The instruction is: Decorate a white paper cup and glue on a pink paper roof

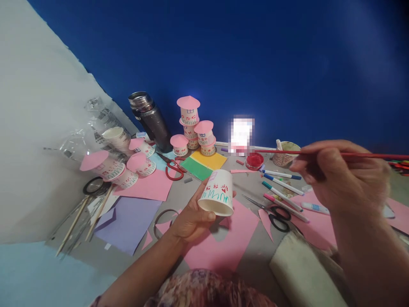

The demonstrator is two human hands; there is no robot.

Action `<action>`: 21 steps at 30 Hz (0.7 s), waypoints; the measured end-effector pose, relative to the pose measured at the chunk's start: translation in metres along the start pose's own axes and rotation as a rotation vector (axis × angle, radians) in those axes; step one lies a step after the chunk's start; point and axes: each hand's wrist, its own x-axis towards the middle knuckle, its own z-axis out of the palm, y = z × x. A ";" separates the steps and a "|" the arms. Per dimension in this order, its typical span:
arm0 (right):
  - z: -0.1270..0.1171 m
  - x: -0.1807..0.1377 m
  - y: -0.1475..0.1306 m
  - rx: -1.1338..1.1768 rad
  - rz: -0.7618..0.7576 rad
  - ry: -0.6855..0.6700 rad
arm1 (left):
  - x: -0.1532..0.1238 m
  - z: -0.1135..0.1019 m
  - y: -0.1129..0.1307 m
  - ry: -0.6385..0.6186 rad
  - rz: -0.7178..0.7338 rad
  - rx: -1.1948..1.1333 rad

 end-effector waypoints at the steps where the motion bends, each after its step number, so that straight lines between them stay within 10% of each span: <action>1: 0.003 -0.001 0.002 -0.034 0.020 -0.034 | 0.000 0.000 0.000 0.004 0.001 0.003; 8: 0.036 -0.028 0.023 -0.314 -0.042 -0.565 | -0.003 0.008 -0.001 0.071 0.037 0.039; 21: 0.036 -0.032 0.033 -0.605 -0.363 -0.780 | -0.002 -0.003 0.026 -0.028 0.375 0.869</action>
